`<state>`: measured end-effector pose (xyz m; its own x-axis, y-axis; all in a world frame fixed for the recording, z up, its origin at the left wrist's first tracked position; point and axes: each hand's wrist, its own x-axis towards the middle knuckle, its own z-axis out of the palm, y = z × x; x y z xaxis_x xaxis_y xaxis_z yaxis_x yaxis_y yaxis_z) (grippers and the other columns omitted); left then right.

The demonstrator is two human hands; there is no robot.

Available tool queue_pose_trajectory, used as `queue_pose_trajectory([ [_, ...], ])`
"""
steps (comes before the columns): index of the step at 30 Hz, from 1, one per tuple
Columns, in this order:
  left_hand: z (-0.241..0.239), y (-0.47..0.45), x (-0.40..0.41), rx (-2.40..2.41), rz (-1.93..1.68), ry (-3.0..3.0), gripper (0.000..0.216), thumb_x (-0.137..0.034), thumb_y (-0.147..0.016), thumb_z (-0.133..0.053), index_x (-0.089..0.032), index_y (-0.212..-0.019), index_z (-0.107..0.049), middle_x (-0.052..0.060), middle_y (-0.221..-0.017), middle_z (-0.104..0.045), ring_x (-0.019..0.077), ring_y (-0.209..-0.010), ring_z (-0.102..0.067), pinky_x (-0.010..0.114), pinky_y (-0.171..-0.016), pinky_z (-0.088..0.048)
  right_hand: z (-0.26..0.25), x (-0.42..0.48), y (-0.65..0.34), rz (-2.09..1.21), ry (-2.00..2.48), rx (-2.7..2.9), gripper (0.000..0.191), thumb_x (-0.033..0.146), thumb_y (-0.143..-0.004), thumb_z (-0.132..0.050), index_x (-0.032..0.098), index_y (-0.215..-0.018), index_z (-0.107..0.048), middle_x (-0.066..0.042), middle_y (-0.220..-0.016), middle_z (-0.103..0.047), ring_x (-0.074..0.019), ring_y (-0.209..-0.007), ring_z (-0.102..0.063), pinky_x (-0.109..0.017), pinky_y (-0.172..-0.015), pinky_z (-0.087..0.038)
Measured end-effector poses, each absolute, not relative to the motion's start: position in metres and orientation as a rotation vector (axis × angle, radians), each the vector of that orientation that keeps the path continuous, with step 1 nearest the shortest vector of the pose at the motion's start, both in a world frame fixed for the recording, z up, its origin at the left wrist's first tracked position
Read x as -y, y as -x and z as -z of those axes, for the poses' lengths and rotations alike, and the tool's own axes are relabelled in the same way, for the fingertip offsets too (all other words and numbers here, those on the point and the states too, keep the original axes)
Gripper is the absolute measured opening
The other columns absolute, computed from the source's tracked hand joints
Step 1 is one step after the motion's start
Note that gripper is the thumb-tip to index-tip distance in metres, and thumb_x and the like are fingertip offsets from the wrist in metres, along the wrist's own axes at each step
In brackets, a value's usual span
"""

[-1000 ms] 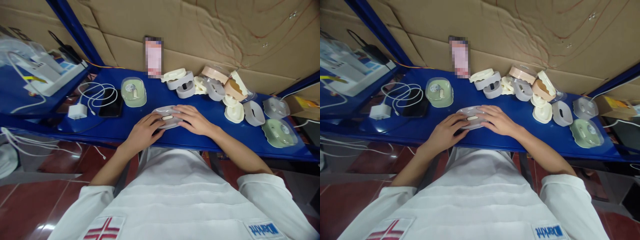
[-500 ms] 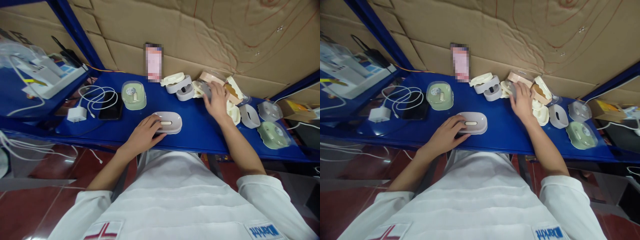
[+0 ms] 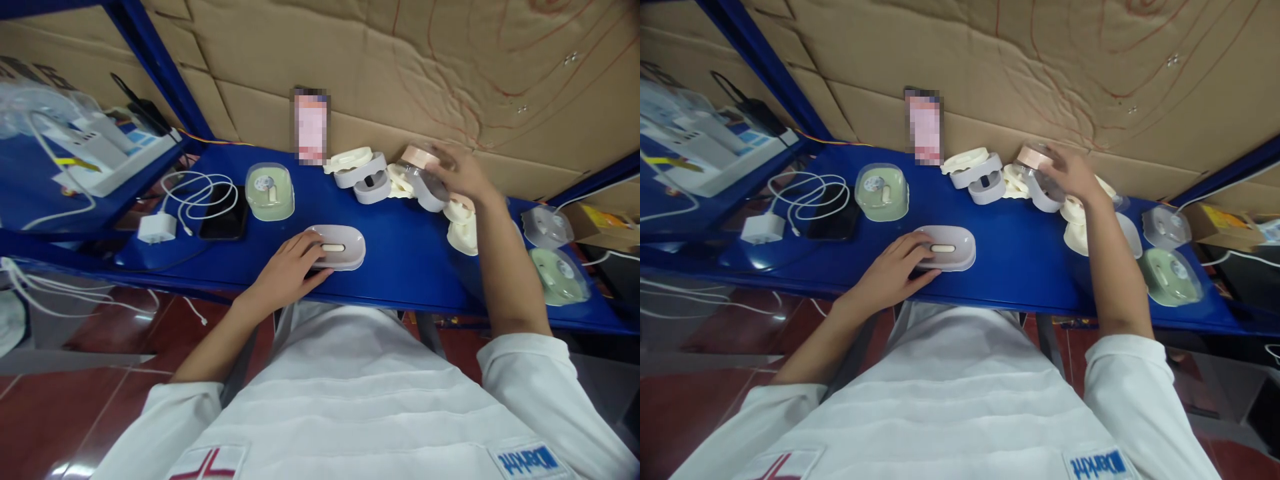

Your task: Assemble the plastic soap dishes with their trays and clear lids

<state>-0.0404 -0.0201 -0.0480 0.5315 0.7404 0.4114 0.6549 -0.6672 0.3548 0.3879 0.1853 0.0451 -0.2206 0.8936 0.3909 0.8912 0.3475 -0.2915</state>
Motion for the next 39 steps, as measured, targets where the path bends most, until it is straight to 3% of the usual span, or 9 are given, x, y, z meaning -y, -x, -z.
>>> queue_pose_trajectory([
  [5, 0.046, 0.04, 0.02, -1.165, -0.827, -2.589, 0.021, -0.04, -0.108, -0.061, -0.022, -0.118, -0.067, 0.015, -0.147, -0.063, 0.0343, -0.147, -0.058, 0.055, -0.123, -0.05, -0.041, -0.175, -0.392, 0.051, 1.378, 2.031, 0.044, 0.043, -0.107, -0.068, 0.009, -0.134, -0.075, -0.022, -0.139, -0.075, -0.0224, -0.128, -0.069, -0.041, -0.11, -0.049],
  [9, 0.046, 0.04, 0.019, -1.103, -0.832, -2.604, 0.02, -0.038, -0.109, -0.06, -0.022, -0.12, -0.067, 0.014, -0.145, -0.064, 0.0332, -0.147, -0.058, 0.054, -0.124, -0.05, -0.029, -0.164, -0.386, 0.22, 1.295, 2.058, 0.07, 0.054, -0.095, -0.083, 0.011, -0.148, -0.067, -0.027, -0.158, -0.058, -0.0304, -0.15, -0.053, -0.05, -0.125, -0.038],
  [11, 0.046, 0.041, 0.019, -1.095, -0.831, -2.623, 0.022, -0.038, -0.109, -0.06, -0.021, -0.121, -0.067, 0.015, -0.145, -0.064, 0.0335, -0.147, -0.058, 0.054, -0.124, -0.05, -0.025, -0.163, -0.385, 0.193, 1.303, 2.108, 0.079, 0.06, -0.096, -0.08, 0.011, -0.155, -0.061, -0.028, -0.166, -0.049, -0.0329, -0.157, -0.045, -0.052, -0.127, -0.036],
  [18, 0.045, 0.042, 0.024, -1.157, -0.845, -2.572, 0.028, -0.037, -0.108, -0.064, -0.022, -0.131, -0.065, 0.018, -0.159, -0.053, 0.0353, -0.151, -0.054, 0.055, -0.122, -0.053, -0.035, -0.116, -0.356, 0.275, 1.345, 2.087, 0.071, 0.071, -0.102, -0.063, 0.02, -0.152, -0.064, -0.021, -0.176, -0.038, -0.039, -0.153, -0.048, -0.061, -0.128, -0.034],
  [24, 0.05, 0.041, 0.023, -1.278, -1.003, -2.493, 0.093, -0.045, -0.098, -0.079, -0.025, -0.171, -0.024, 0.025, -0.176, -0.027, 0.0426, -0.166, -0.032, 0.066, -0.131, -0.04, -0.01, -0.042, -0.285, -0.12, 1.154, 2.306, 0.065, 0.073, -0.105, -0.055, 0.029, -0.152, -0.066, -0.012, -0.161, -0.061, -0.0381, -0.149, -0.057, -0.06, -0.123, -0.047],
  [28, 0.051, 0.042, 0.02, -1.246, -0.921, -2.527, 0.098, -0.051, -0.103, -0.072, -0.025, -0.177, -0.013, 0.025, -0.183, -0.015, 0.045, -0.17, -0.022, 0.068, -0.133, -0.032, 0.01, -0.024, -0.262, -0.262, 1.039, 2.469, 0.067, 0.07, -0.105, -0.058, 0.03, -0.158, -0.062, -0.014, -0.157, -0.063, -0.0359, -0.145, -0.061, -0.056, -0.121, -0.051],
  [31, 0.049, 0.043, 0.019, -1.208, -0.856, -2.502, 0.093, -0.052, -0.106, -0.066, -0.025, -0.178, -0.014, 0.023, -0.183, -0.017, 0.0417, -0.17, -0.023, 0.064, -0.134, -0.033, 0.015, -0.021, -0.259, -0.207, 1.049, 2.556, 0.072, 0.069, -0.104, -0.06, 0.028, -0.162, -0.058, -0.018, -0.155, -0.06, -0.038, -0.138, -0.064, -0.06, -0.117, -0.052],
  [35, 0.046, 0.043, 0.021, -1.218, -0.81, -2.426, 0.087, -0.054, -0.107, -0.065, -0.026, -0.177, -0.021, 0.021, -0.183, -0.021, 0.0383, -0.169, -0.03, 0.058, -0.133, -0.038, 0.018, -0.021, -0.257, -0.211, 0.964, 2.617, 0.076, 0.064, -0.104, -0.063, 0.031, -0.17, -0.045, -0.019, -0.172, -0.043, -0.0427, -0.159, -0.044, -0.068, -0.125, -0.044],
  [39, 0.046, 0.043, 0.021, -1.211, -0.817, -2.405, 0.084, -0.055, -0.106, -0.065, -0.026, -0.175, -0.025, 0.019, -0.182, -0.024, 0.0377, -0.168, -0.032, 0.057, -0.132, -0.041, 0.025, -0.023, -0.254, -0.298, 0.805, 2.69, 0.075, 0.056, -0.108, -0.059, 0.031, -0.175, -0.036, -0.015, -0.181, -0.031, -0.0385, -0.169, -0.028, -0.067, -0.132, -0.037],
])
